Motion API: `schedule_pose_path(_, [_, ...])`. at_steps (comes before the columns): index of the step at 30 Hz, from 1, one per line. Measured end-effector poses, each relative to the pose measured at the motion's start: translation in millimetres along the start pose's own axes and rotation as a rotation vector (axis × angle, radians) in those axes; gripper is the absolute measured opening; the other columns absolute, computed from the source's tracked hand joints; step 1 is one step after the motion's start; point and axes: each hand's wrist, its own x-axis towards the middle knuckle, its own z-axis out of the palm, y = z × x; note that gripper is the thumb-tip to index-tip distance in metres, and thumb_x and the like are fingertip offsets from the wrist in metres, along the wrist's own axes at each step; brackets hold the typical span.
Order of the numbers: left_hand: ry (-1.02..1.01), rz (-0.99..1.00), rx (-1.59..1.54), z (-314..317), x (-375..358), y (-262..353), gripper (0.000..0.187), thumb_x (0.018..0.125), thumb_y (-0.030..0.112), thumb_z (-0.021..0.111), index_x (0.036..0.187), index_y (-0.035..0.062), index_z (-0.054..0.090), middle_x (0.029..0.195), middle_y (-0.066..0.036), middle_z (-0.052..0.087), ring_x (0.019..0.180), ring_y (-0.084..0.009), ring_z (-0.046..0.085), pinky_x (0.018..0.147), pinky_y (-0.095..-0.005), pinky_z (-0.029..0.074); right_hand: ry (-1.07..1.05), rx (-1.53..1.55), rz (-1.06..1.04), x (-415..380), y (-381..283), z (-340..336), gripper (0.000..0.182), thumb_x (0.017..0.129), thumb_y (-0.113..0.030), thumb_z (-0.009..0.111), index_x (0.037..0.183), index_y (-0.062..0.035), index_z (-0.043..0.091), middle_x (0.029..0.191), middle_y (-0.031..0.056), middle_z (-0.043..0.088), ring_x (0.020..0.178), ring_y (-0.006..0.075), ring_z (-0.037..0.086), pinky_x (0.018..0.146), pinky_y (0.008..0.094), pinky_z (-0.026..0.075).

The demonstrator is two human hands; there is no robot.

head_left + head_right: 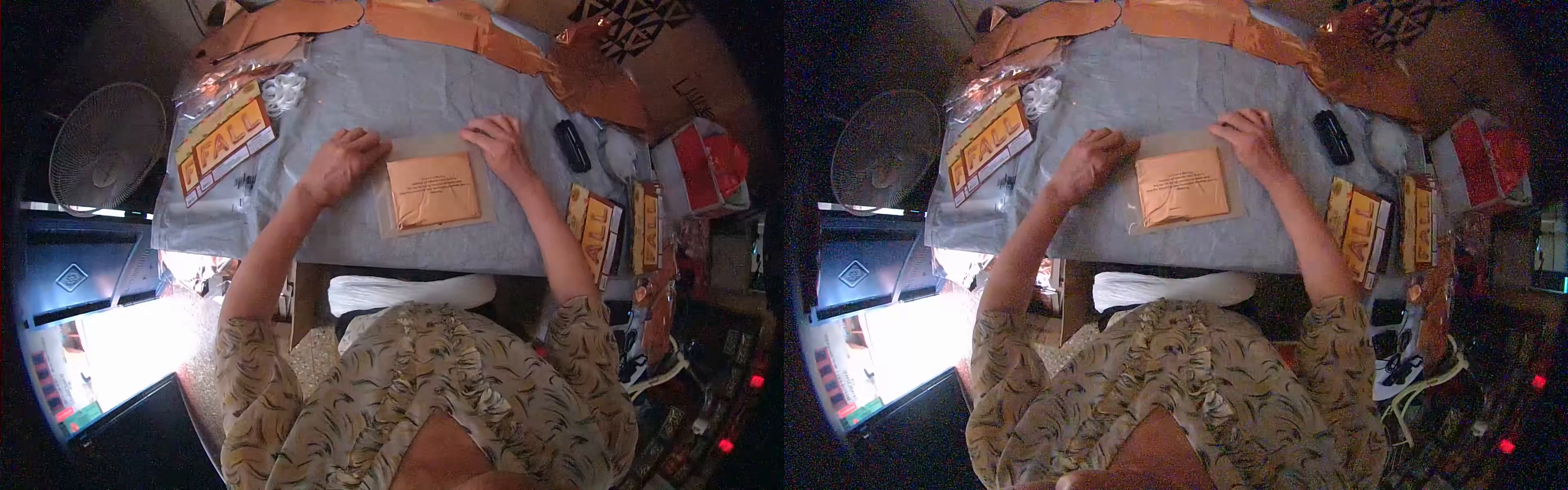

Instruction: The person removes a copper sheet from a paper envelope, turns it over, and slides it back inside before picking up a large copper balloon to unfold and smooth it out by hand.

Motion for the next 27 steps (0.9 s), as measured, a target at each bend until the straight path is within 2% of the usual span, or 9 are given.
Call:
schedule_pose_path(4, [0.029,0.004,-0.002,-1.7,-2.7,11.0,0.043,0.084,0.017,0.059,0.126,0.0045,0.062,0.107,-0.01,0.063,0.099,-0.0288,0.061,0.091,-0.0395,0.049,-0.028,-0.078,-0.007,-0.6,-10.3,-9.4,0.03,0.08,-0.01,0.061,0.107,-0.0124,0.074,0.113,0.0029,0.065,0.106,0.0237,0.059,0.098,0.0426,0.039])
schedule_pose_path(7, [0.1,0.012,0.016,4.7,-4.5,13.9,0.041,0.085,0.017,0.06,0.124,0.0038,0.062,0.108,-0.01,0.063,0.097,-0.0281,0.061,0.09,-0.0396,0.049,-0.176,-0.173,0.063,10.9,-31.7,-19.2,0.034,0.083,-0.009,0.06,0.114,-0.0092,0.072,0.127,0.0056,0.064,0.117,0.0257,0.057,0.104,0.044,0.038])
schedule_pose_path(9, [0.021,-0.027,0.04,4.3,-2.0,18.0,0.037,0.086,0.017,0.061,0.121,0.0034,0.063,0.107,-0.01,0.064,0.097,-0.0289,0.062,0.087,-0.0406,0.05,-0.133,-0.199,0.095,27.5,-65.7,-12.0,0.04,0.085,-0.016,0.062,0.121,-0.0017,0.067,0.134,0.0125,0.06,0.128,0.0298,0.052,0.113,0.0484,0.033])
schedule_pose_path(11, [0.031,-0.038,0.044,9.0,-2.6,19.4,0.037,0.086,0.017,0.061,0.12,0.0037,0.063,0.107,-0.01,0.064,0.097,-0.029,0.062,0.087,-0.0406,0.05,-0.258,-0.096,0.136,40.0,-103.1,-0.2,0.056,0.089,-0.03,0.064,0.13,0.0063,0.059,0.143,0.0202,0.054,0.138,0.033,0.045,0.12,0.05,0.025])
schedule_pose_path(14, [0.061,-0.036,0.05,4.9,-1.8,20.7,0.031,0.087,0.018,0.061,0.115,0.0053,0.063,0.106,-0.008,0.062,0.097,-0.0275,0.061,0.086,-0.0405,0.05,-0.212,0.005,0.21,37.5,-142.8,32.4,0.066,0.093,-0.041,0.061,0.136,0.0085,0.053,0.147,0.0242,0.05,0.143,0.0332,0.04,0.122,0.0491,0.023])
schedule_pose_path(16, [0.081,-0.021,0.045,7.6,-1.1,21.8,0.026,0.087,0.018,0.061,0.111,0.0067,0.063,0.104,-0.007,0.059,0.097,-0.0257,0.06,0.085,-0.0406,0.05,-0.209,0.013,0.244,35.7,-145.4,33.8,0.068,0.095,-0.043,0.059,0.139,0.0086,0.05,0.148,0.0244,0.048,0.144,0.0333,0.039,0.122,0.0494,0.022])
schedule_pose_path(18, [0.041,-0.163,-0.005,15.0,-3.7,22.8,0.029,0.089,0.017,0.059,0.117,0.0069,0.061,0.105,-0.006,0.059,0.099,-0.0251,0.06,0.086,-0.0396,0.05,-0.212,0.027,0.271,30.3,-141.3,35.8,0.071,0.096,-0.045,0.058,0.141,0.0087,0.047,0.149,0.0245,0.047,0.145,0.0334,0.038,0.122,0.0496,0.022])
schedule_pose_path(24, [0.108,-0.119,0.038,7.3,-11.5,27.5,0.037,0.09,0.013,0.055,0.126,0.0058,0.057,0.107,-0.008,0.058,0.104,-0.0265,0.06,0.088,-0.039,0.051,-0.302,-0.099,0.432,-1.3,-85.5,-0.2,0.064,0.101,-0.044,0.049,0.147,0.0016,0.044,0.155,0.0161,0.043,0.147,0.0295,0.035,0.123,0.0514,0.017])
schedule_pose_path(27, [0.177,-0.094,0.006,10.1,-15.4,22.7,0.033,0.089,0.011,0.057,0.121,0.0062,0.062,0.108,-0.008,0.06,0.104,-0.0276,0.062,0.085,-0.0403,0.053,-0.254,-0.191,0.461,-19.7,-67.1,0.5,0.062,0.103,-0.044,0.044,0.151,-0.0032,0.041,0.158,0.0113,0.04,0.148,0.0285,0.033,0.123,0.0522,0.014])
